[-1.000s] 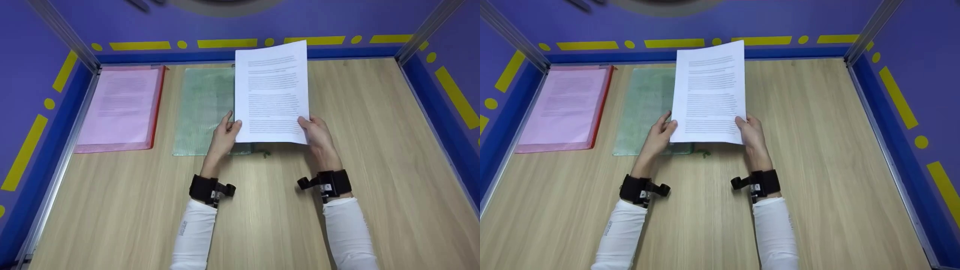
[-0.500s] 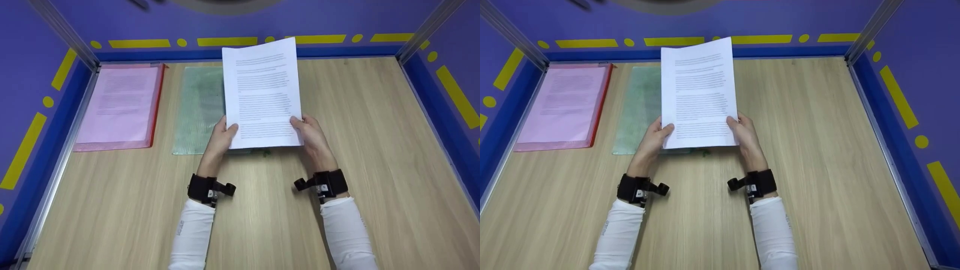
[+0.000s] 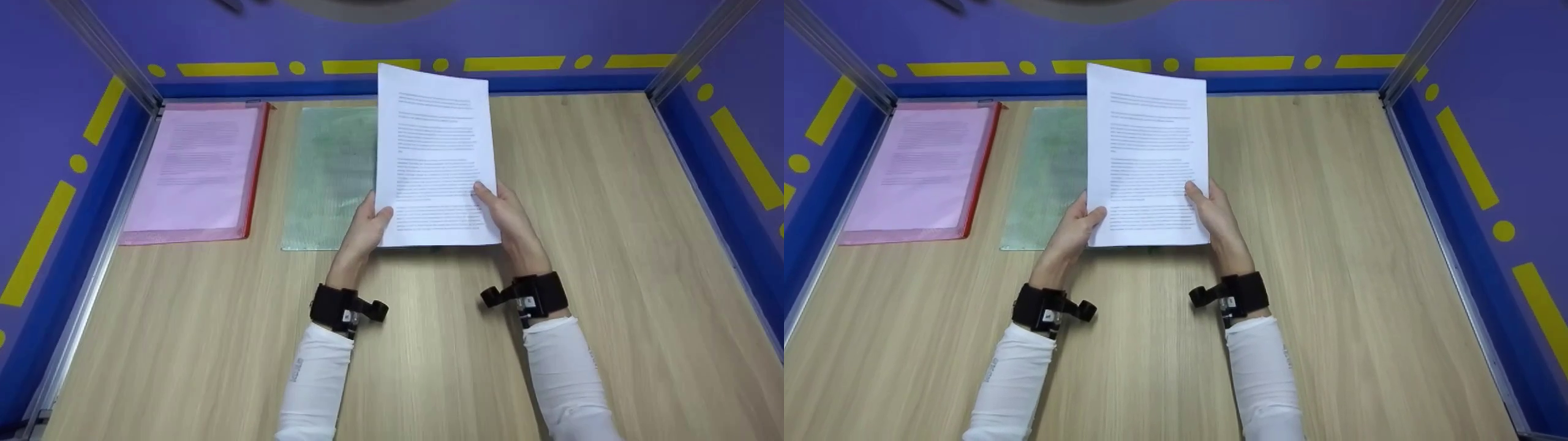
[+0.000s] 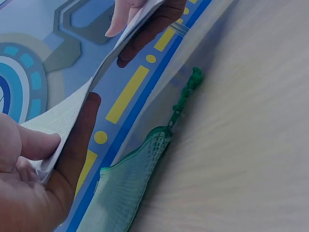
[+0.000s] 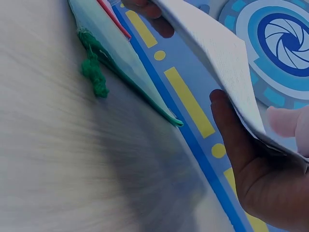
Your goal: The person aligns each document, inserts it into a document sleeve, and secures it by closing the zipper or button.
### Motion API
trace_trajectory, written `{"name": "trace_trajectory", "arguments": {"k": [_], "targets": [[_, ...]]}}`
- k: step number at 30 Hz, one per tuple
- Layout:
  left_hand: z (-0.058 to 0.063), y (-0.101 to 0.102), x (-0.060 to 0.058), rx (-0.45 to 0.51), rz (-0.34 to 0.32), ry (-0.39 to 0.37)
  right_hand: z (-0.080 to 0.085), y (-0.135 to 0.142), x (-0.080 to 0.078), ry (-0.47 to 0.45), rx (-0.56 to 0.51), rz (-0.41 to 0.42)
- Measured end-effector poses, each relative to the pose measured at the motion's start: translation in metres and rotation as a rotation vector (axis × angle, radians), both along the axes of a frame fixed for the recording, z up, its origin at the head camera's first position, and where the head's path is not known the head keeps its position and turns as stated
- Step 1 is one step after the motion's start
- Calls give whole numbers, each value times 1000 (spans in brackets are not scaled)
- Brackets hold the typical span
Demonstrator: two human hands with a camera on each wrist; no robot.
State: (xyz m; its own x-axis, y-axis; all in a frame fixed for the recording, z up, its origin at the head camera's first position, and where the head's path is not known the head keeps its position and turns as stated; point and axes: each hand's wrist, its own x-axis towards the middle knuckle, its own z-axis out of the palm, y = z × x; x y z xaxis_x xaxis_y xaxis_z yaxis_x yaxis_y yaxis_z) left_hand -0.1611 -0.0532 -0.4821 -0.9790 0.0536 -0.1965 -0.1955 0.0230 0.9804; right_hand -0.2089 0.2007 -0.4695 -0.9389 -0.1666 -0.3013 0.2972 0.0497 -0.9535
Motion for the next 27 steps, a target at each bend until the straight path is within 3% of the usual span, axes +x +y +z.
{"name": "trace_trajectory", "arguments": {"k": [7,12,16,21,27], "targets": [[-3,2,-2,-2,0,23,1,5,-1,1,27,0],[-4,3,-3,-32,-26,52,2,9,-3,19,103,-38],[-1,4,-2,-80,-62,58,5,15,-2,17,85,-52],[4,2,-5,-196,-114,55,9,26,-2,10,26,-93],[12,-1,-7,-434,-130,58,13,38,-2,15,-73,-122]]}}
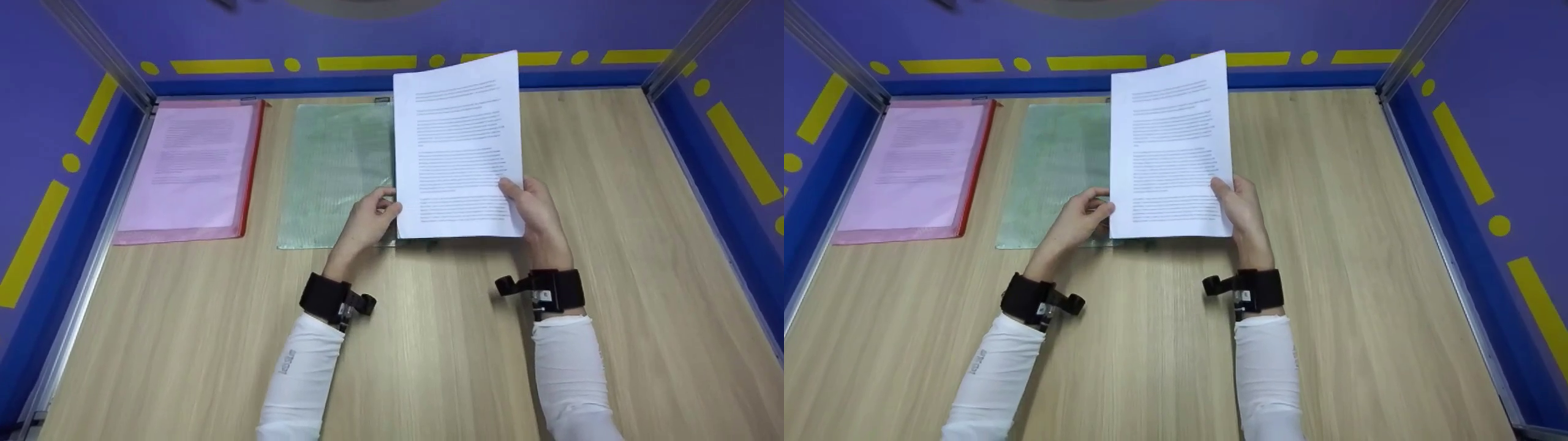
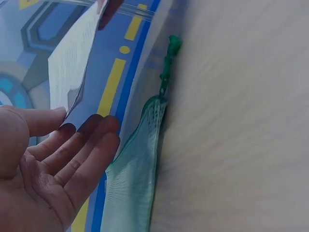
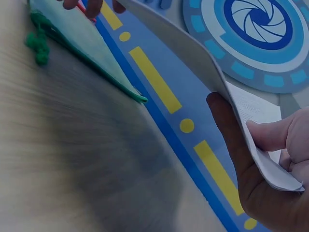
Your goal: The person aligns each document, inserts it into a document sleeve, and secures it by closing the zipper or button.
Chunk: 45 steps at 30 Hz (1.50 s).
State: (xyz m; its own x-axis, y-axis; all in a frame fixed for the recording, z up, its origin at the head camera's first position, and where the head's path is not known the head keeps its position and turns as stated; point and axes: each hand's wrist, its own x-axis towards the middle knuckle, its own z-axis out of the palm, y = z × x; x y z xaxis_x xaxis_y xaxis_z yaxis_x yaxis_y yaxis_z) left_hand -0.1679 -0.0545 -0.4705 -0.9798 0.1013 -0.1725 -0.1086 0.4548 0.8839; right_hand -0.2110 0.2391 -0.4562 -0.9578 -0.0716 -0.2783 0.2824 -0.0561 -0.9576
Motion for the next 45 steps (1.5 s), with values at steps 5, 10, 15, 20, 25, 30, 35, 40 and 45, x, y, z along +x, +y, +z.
{"name": "trace_trajectory", "arguments": {"k": [5,10,15,20,25,30,35,40,45], "targets": [[8,3,-2,-203,-37,51,1,7,-1,-1,-34,-17],[12,11,-7,-388,-69,153,1,14,-2,-15,-23,-49],[11,19,-13,-548,-88,227,-1,21,-4,-42,-13,-90],[8,28,-19,-673,-105,231,-3,26,-5,-54,-32,-121],[4,36,-22,-775,-96,169,-5,31,-5,-59,-41,-145],[-1,41,-21,-808,-73,134,-7,33,-5,-53,-34,-139],[-8,43,-18,-812,-67,140,-10,35,-4,-39,28,-127],[-15,43,-17,-856,-33,161,-12,34,-4,-74,44,-147],[-13,44,-19,-823,-10,176,-10,36,-7,-81,21,-158]]}}
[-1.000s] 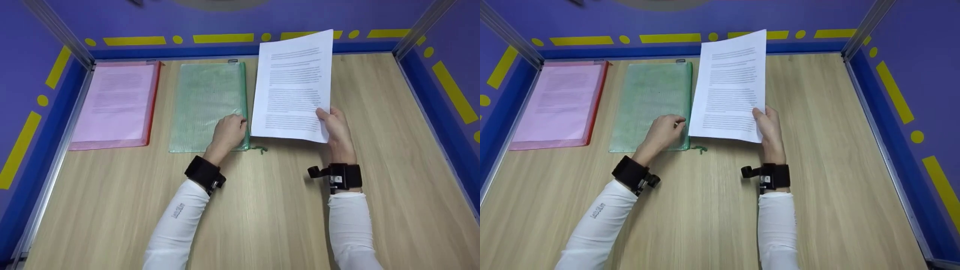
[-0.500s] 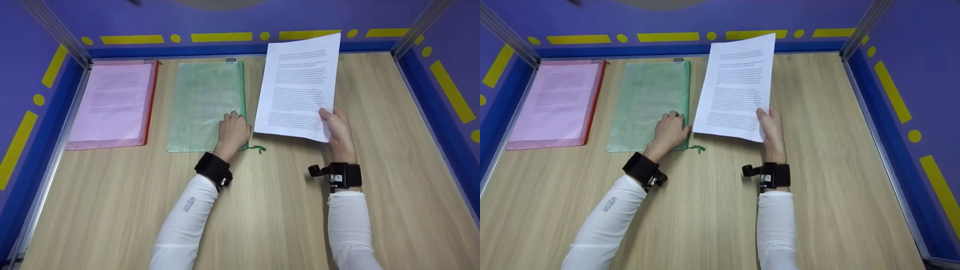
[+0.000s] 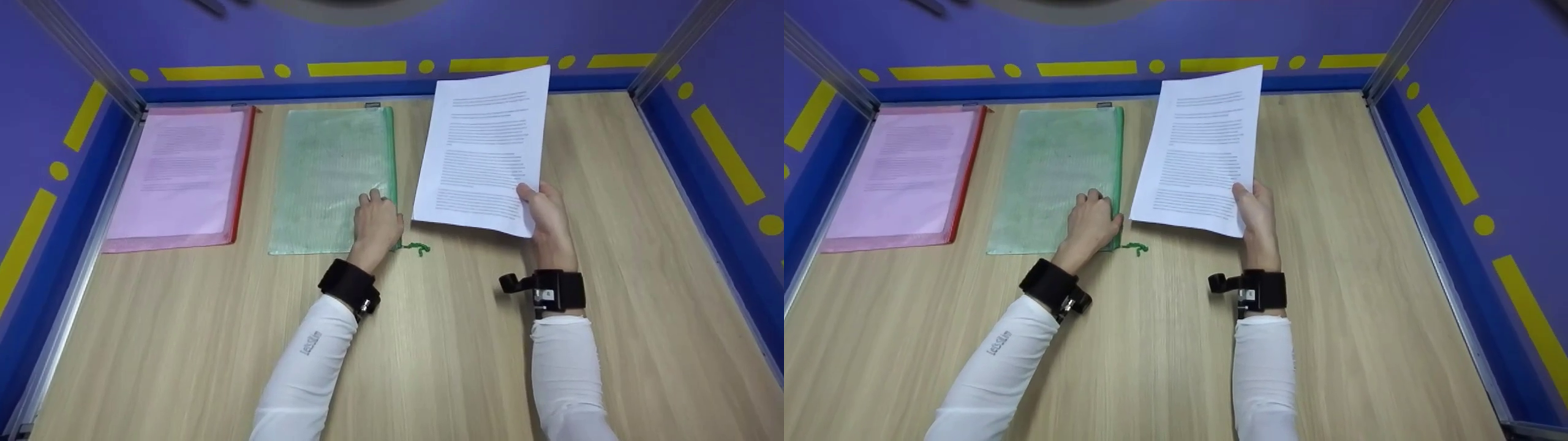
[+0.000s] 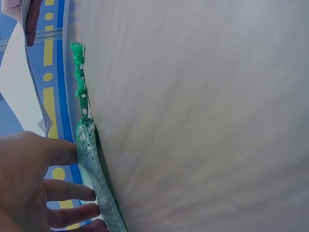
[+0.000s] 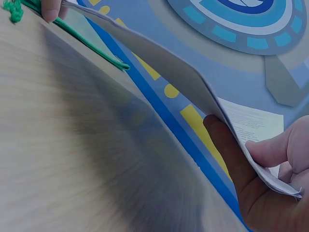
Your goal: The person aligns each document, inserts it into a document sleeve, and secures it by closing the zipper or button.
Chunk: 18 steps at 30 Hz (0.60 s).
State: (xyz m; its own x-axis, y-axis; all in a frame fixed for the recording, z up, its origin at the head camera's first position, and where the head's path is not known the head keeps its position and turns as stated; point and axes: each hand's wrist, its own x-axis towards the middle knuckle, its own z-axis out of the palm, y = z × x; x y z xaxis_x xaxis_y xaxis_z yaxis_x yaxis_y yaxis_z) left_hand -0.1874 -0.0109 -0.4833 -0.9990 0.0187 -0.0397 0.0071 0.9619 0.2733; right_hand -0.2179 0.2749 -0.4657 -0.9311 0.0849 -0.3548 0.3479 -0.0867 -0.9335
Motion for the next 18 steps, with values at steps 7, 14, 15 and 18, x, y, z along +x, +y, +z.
{"name": "trace_trajectory", "arguments": {"k": [7,14,15,18], "targets": [[5,-1,-2,63,-19,-7,2,3,0,29,-27,19],[6,-4,-3,63,0,21,1,2,0,28,-18,7],[6,-4,-3,58,4,34,0,2,0,29,-18,9],[6,-4,-3,34,1,67,-1,0,0,29,-23,25]]}}
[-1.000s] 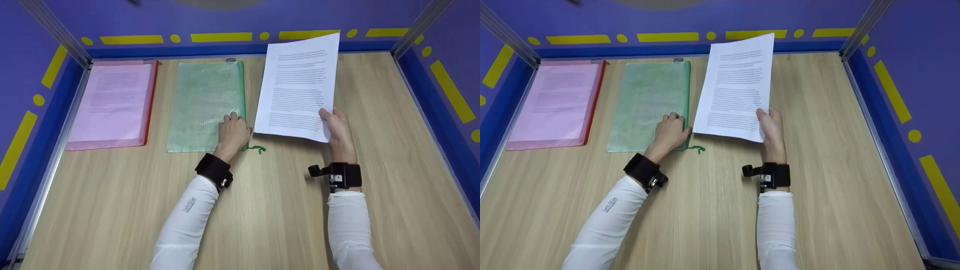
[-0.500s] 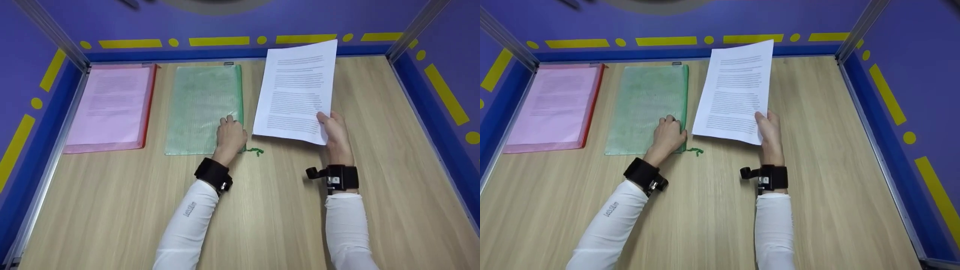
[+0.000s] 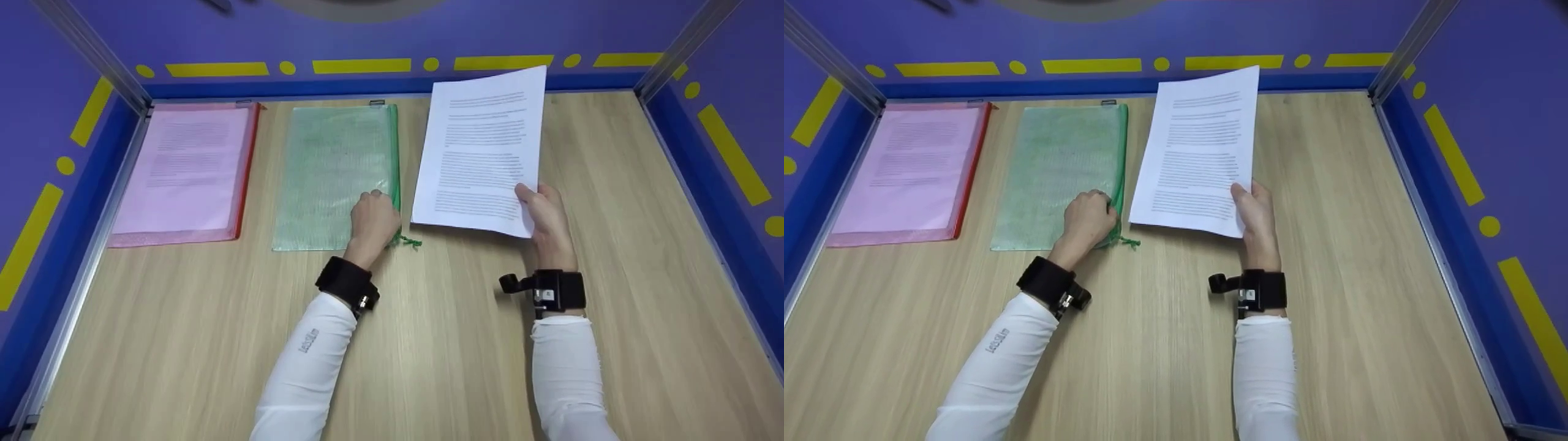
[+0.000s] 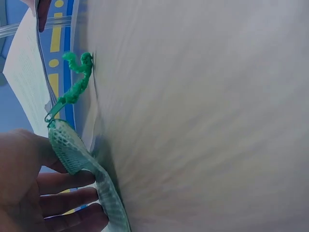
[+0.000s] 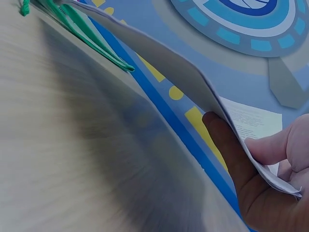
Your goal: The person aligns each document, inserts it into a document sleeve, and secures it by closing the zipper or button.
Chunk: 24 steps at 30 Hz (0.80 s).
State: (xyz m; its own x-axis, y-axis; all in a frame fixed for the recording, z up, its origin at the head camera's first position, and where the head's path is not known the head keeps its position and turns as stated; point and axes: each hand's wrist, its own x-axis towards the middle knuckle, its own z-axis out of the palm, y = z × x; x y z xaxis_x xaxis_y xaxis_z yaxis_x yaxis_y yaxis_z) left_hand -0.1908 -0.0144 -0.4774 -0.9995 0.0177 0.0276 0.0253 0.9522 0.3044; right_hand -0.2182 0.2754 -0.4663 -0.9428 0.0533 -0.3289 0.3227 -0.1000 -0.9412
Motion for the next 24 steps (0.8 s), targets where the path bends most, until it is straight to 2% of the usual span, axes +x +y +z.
{"name": "trace_trajectory", "arguments": {"k": [4,7,10,14,19,24], "targets": [[-3,1,0,-63,-14,50,0,-2,0,-15,20,11],[-4,1,-1,-67,-12,89,0,-2,0,-30,33,8],[-4,-1,-1,17,6,103,1,-2,0,-41,33,1],[-4,-6,0,143,29,76,1,-3,-1,-38,31,17],[-3,-9,-1,235,55,66,3,-4,-3,-17,27,72],[-4,-12,-1,369,103,57,3,-3,-3,-43,38,78]]}}
